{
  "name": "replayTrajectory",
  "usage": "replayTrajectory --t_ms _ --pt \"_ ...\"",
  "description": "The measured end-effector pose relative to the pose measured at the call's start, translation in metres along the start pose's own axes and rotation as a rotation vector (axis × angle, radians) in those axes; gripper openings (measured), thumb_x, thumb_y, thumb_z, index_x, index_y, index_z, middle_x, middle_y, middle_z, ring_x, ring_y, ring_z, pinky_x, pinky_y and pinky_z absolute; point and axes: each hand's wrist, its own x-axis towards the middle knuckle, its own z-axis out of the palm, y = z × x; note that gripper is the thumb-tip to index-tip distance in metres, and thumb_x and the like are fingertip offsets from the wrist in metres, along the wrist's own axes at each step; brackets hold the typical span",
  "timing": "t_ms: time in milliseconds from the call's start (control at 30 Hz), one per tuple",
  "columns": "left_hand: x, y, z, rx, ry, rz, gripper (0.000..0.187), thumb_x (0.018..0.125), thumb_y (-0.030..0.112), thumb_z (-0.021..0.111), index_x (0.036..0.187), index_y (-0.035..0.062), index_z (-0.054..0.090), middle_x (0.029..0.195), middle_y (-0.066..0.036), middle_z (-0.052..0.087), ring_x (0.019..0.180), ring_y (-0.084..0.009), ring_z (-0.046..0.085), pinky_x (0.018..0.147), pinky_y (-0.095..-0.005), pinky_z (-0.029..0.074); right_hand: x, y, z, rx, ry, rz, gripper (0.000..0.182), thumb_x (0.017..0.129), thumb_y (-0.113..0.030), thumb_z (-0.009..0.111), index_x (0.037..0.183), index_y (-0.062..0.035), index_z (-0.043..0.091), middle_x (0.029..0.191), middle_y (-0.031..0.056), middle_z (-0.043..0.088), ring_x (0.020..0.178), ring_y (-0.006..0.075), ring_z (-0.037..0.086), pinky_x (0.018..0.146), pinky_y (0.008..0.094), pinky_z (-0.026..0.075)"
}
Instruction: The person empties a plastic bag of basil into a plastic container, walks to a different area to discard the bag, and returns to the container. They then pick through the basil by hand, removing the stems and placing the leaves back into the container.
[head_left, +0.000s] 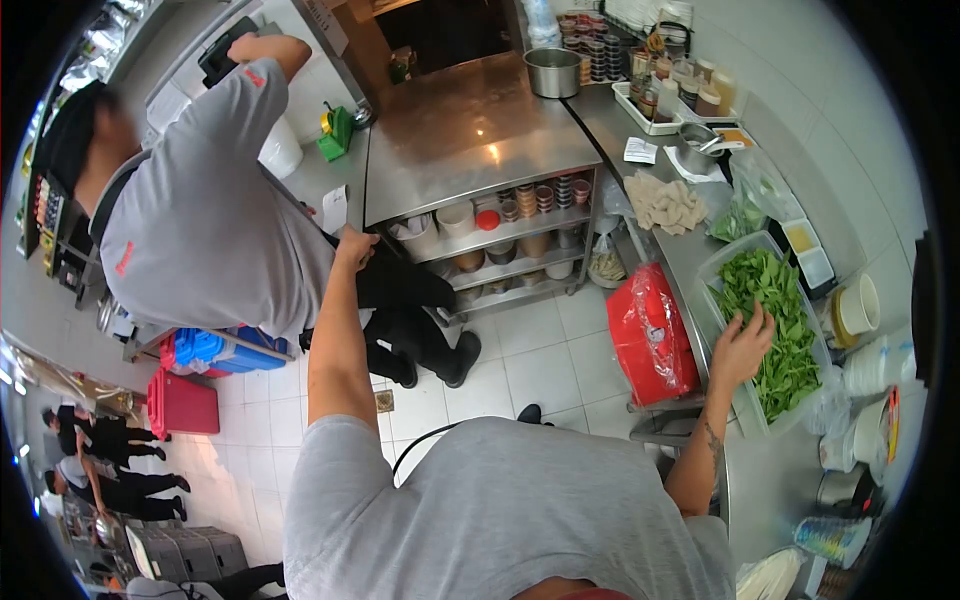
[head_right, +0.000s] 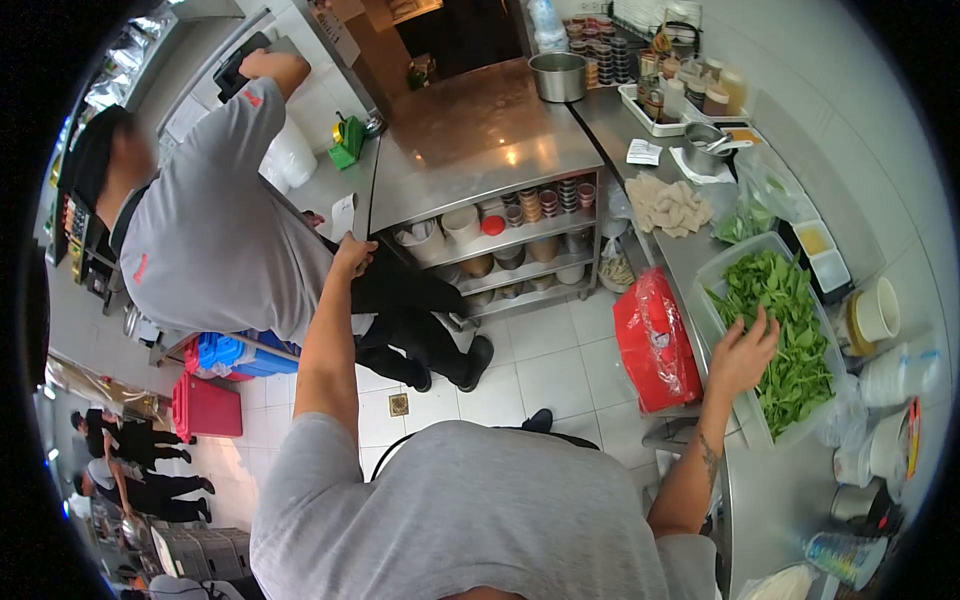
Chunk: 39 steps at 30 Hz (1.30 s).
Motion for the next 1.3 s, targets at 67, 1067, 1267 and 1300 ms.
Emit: replayTrajectory --t_ms 67,1067,1267,1300 --pt "0.008 0.000 0.003 0.021 0.019 0.009 0.057 0.078 0.008 0.069 0.122 0.0040 0.033 0.069 -0.010 0.054 0.056 -0.0196 0.054 0.040 -0.0339 0.037 0.001 -0.001 -0.004 0.119 -0.041 0.039 0.036 0.092 -0.024 0.051 0.128 -0.0149 0.052 0.131 0.0139 0.047 0.114 0.0343 0.050 0.087 0.0429 0.045" --pt "0.195 -0.030 -0.007 0.502 0.412 -0.140 0.044 0.078 0.015 0.054 0.120 0.0001 0.053 0.124 -0.026 0.049 0.111 -0.0429 0.053 0.094 -0.0460 0.045 0.071 -0.059 0.034 0.567 0.117 0.152 0.019 0.091 -0.010 0.057 0.108 -0.0017 0.060 0.104 0.0040 0.055 0.076 0.0123 0.043 0.069 0.0273 0.039" --pt "0.222 -0.040 -0.008 0.615 0.435 -0.135 0.045 0.082 0.016 0.050 0.125 0.0050 0.050 0.132 -0.024 0.041 0.111 -0.0436 0.053 0.092 -0.0475 0.047 0.071 -0.025 0.072 0.536 0.094 0.246 0.021 0.091 -0.013 0.058 0.108 -0.0015 0.061 0.105 0.0031 0.058 0.080 0.0111 0.046 0.072 0.0261 0.040" --pt "0.219 -0.040 -0.007 0.626 0.442 -0.141 0.044 0.083 0.017 0.049 0.126 0.0060 0.050 0.134 -0.024 0.039 0.111 -0.0435 0.054 0.092 -0.0479 0.047 0.070 -0.022 0.070 0.447 0.091 0.257 0.022 0.092 -0.013 0.057 0.109 -0.0014 0.061 0.106 0.0026 0.059 0.081 0.0111 0.048 0.073 0.0261 0.040"
